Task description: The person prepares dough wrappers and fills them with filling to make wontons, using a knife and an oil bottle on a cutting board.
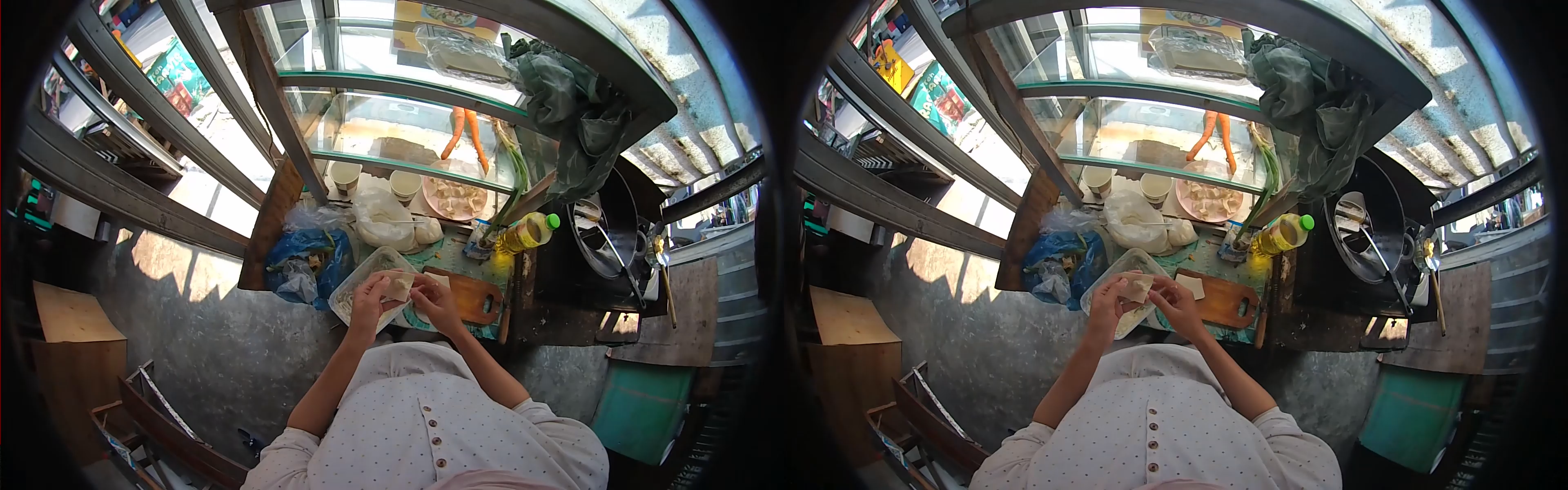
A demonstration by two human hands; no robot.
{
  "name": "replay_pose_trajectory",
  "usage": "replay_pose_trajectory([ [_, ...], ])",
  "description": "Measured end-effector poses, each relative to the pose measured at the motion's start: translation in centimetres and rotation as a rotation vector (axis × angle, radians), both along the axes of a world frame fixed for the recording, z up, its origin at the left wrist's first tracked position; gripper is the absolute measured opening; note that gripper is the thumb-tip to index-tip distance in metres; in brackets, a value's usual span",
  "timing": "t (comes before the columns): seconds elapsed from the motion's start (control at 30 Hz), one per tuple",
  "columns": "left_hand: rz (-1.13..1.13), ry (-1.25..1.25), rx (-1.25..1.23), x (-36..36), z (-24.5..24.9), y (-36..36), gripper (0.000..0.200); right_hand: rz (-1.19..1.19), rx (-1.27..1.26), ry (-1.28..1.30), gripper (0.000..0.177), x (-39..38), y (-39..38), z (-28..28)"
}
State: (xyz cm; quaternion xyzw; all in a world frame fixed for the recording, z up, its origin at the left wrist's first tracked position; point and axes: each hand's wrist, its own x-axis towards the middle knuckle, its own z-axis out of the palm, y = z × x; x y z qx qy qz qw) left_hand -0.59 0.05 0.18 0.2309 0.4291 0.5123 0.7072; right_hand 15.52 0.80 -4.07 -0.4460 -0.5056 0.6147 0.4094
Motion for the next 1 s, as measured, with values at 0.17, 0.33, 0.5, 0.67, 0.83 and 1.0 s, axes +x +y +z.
replay_pose_trajectory([
  [0.17, -0.006, -0.014, -0.06, 0.6, -1.0, -0.2, 0.031, 0.008, -0.002, 0.123, 0.026, 0.0, -0.1, -0.1],
  [0.33, -0.053, 0.045, -0.068, 0.7, -0.9, -0.3, 0.031, -0.056, 0.12, 0.006, 0.026, -0.4, -0.4, 0.3],
  [0.5, -0.09, 0.19, 0.033, 0.7, -0.7, -0.3, 0.032, -0.085, 0.118, -0.122, 0.024, -0.8, -0.8, 1.5],
  [0.67, -0.183, 0.102, -0.038, 0.2, -0.4, -0.4, 0.041, -0.201, 0.077, -0.018, 0.023, -1.6, -1.4, -0.3],
  [0.83, -0.062, -0.136, 0.03, 0.7, 1.1, -0.5, 0.054, -0.341, -0.13, 0.333, 0.017, -1.9, -1.1, 1.5],
  [1.0, 0.057, -0.015, 0.142, 2.0, 0.7, -0.8, 0.049, -0.435, -0.073, 0.365, 0.014, -2.1, -0.1, 3.1],
])
